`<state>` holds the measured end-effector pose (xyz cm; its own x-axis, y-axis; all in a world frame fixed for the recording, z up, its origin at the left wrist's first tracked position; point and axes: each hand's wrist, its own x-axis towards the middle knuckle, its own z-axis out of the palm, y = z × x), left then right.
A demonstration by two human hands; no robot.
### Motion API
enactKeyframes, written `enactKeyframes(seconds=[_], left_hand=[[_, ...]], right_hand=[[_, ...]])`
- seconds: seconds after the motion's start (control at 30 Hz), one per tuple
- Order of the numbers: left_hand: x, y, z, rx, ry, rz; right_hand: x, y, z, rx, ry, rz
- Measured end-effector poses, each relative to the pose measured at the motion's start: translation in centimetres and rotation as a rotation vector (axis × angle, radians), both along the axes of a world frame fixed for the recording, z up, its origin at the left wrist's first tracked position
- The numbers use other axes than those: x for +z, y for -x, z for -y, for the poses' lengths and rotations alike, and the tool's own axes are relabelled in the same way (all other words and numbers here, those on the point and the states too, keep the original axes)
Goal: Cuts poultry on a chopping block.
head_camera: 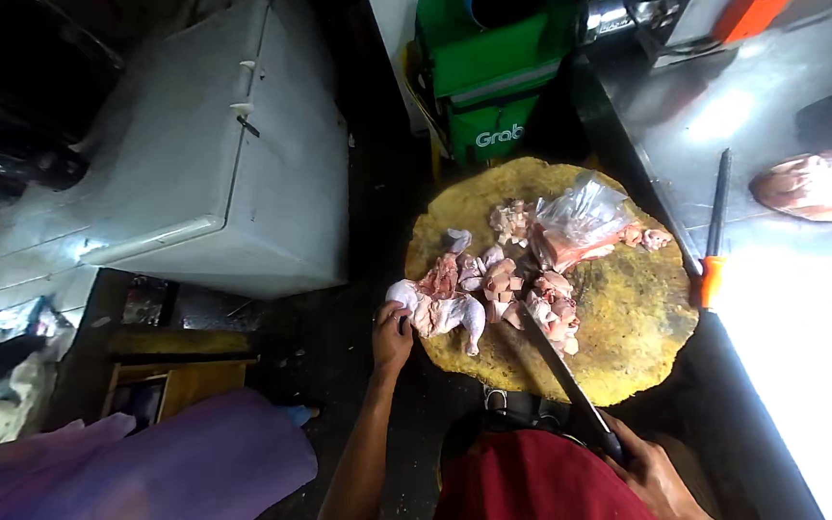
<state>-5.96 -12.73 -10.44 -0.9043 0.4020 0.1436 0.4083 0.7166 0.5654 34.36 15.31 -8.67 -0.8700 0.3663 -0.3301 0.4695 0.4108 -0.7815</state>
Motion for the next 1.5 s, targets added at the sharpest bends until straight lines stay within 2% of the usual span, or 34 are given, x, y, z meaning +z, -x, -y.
enactKeyframes(seconds=[0.07,0.17,0.23,0.37,0.43,0.5,0.6,0.7,0.77,0.83,0.9,1.0,1.07,1.17,1.23,1.3,1.37,1.43,1.5], left_hand=[[-0.5,-0.8,-0.3,-0.086,-0.104,-0.056],[-0.2,-1.9,-1.1,-0.264,-0.128,0.035],[1.5,-2.9,-2.9,-0.443,0.034,0.158],[4.4,-5.5,-8.2,-0.764,0.588,0.334],[4.5,-6.5,-10.3,-0.781,0.801,0.444],[4.4,-7.3,-11.3,-0.732,0.881,0.470],[5.2,-6.7,-10.8,-0.603,0.717,0.419],[9.6,-3.9,-10.1,-0.321,0.443,0.451],[11.1,-2.1,-8.7,-0.192,0.241,0.372],[11.0,-1.8,-6.6,-0.206,0.062,0.197],[10.6,-3.2,-4.3,-0.323,-0.019,0.065],[9.5,-5.9,-1.1,-0.501,0.086,0.034],[7.9,-7.1,0.7,-0.577,0.196,0.096],[6.3,-8.6,1.9,-0.635,0.308,0.208],[6.7,-9.2,1.5,-0.639,0.331,0.226],[7.4,-9.4,1.0,-0.640,0.370,0.242],[8.2,-9.2,0.5,-0.640,0.425,0.272],[8.6,-9.0,0.1,-0.635,0.489,0.312],[8.4,-8.7,0.0,-0.643,0.482,0.290]], right_hand=[[-1.4,1.0,1.1,0.015,-0.005,0.014],[-2.4,2.7,2.3,0.003,0.047,0.133],[-2.8,3.1,2.8,-0.031,0.072,0.164],[-2.6,3.3,3.1,-0.072,0.102,0.174],[-2.7,3.4,3.1,-0.083,0.104,0.168],[-2.7,3.3,3.0,-0.088,0.088,0.177],[-2.2,3.3,3.2,-0.091,0.032,0.183],[-2.0,3.8,3.0,-0.061,0.028,0.166],[-1.5,4.6,2.3,-0.041,0.003,0.160],[-0.7,5.7,1.5,-0.069,-0.024,0.166],[-0.1,6.3,0.9,-0.105,-0.023,0.201],[-0.1,6.4,0.5,-0.126,-0.005,0.181],[0.4,6.7,0.7,-0.120,0.005,0.136],[3.0,8.2,0.9,-0.095,0.006,-0.014],[6.1,9.9,1.4,-0.080,0.045,-0.217],[9.1,11.7,2.3,-0.038,0.066,-0.515],[10.6,13.7,3.3,0.000,0.017,-0.813],[9.4,15.1,4.3,0.005,-0.064,-0.969],[5.5,14.9,5.2,0.020,-0.139,-0.856]])
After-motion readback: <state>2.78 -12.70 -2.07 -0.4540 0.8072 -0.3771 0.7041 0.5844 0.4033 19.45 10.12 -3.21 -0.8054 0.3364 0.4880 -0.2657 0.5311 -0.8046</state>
